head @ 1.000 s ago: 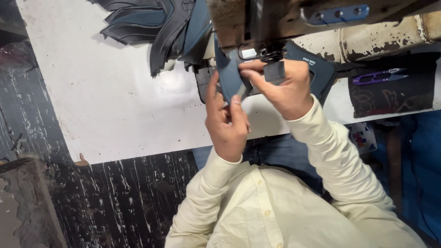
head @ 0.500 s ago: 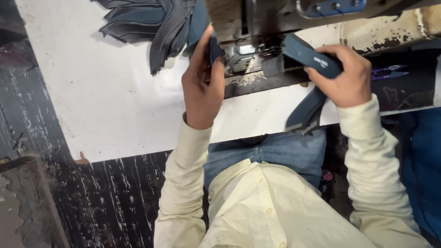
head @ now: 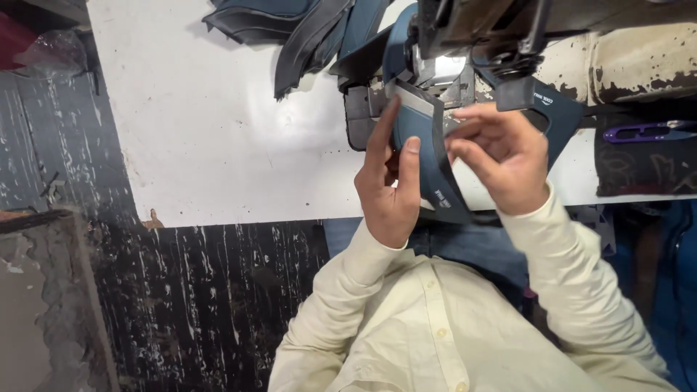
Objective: Stitching various components of shoe uppers together using an industrial sewing machine.
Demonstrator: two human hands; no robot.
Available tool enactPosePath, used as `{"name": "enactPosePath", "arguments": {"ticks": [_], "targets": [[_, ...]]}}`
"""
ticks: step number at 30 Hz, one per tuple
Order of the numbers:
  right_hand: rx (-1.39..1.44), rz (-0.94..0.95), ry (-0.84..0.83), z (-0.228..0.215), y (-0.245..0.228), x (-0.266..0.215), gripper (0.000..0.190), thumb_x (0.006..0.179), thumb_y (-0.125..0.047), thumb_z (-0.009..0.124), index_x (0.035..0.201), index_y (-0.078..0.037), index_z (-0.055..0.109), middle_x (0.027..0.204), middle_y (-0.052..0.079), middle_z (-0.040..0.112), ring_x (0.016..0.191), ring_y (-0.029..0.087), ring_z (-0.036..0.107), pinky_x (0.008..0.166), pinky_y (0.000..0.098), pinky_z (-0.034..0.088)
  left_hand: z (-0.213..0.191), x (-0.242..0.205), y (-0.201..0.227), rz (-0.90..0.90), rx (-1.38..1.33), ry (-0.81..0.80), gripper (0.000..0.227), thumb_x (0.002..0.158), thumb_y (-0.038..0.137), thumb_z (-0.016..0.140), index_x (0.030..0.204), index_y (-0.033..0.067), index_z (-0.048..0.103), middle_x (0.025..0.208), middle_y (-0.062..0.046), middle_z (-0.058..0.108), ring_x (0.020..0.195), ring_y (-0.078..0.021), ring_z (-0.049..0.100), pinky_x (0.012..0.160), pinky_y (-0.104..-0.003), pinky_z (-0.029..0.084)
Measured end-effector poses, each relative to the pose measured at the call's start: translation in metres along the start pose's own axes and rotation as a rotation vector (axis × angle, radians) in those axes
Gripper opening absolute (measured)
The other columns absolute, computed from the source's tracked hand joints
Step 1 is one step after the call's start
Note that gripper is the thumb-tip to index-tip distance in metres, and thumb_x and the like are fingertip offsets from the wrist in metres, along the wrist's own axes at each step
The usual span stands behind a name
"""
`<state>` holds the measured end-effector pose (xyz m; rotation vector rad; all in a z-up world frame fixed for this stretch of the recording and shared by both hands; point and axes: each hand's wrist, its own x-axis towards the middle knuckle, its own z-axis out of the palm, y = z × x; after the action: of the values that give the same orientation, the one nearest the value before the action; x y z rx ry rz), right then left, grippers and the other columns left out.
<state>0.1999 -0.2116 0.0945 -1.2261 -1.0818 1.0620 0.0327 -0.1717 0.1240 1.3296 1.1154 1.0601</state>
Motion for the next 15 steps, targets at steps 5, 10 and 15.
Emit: {"name": "enactPosePath", "arguments": {"ticks": [5,10,15], "targets": [[-0.107,-0.023,0.006,0.011,-0.024,0.034,0.026,0.102,0.002,0.074,0.127,0.004,0.069,0.116,0.011,0.073,0.102,0.013,0.071,0.090,0.0229,0.058,0.003,0.014,-0.012,-0.003,-0.054,-0.012,0.046,0.111,0.011,0.060,0.155,0.0096,0.049,0.100,-0.003,0.072,0.085,-0.0038,0.062,0.076,-0.020,0.050],[-0.131,0.008,0.100,0.020,-0.028,0.045,0.018,0.100,0.002,0.075,0.118,0.003,0.075,0.105,0.010,0.077,0.090,0.010,0.072,0.079,0.0205,0.058,0.009,0.027,-0.033,0.092,-0.087,0.037,0.034,0.115,0.010,0.058,0.148,0.0075,0.053,0.112,-0.006,0.071,0.085,-0.0052,0.063,0.076,-0.021,0.052],[-0.103,0.028,0.117,0.020,-0.029,0.048,0.018,0.101,0.002,0.075,0.119,0.004,0.075,0.103,0.011,0.077,0.088,0.010,0.070,0.078,0.0203,0.057,0.016,0.035,-0.024,0.152,-0.012,0.061,0.037,0.113,0.006,0.058,0.149,0.0083,0.053,0.120,-0.006,0.070,0.082,-0.0049,0.064,0.070,-0.020,0.053]]}}
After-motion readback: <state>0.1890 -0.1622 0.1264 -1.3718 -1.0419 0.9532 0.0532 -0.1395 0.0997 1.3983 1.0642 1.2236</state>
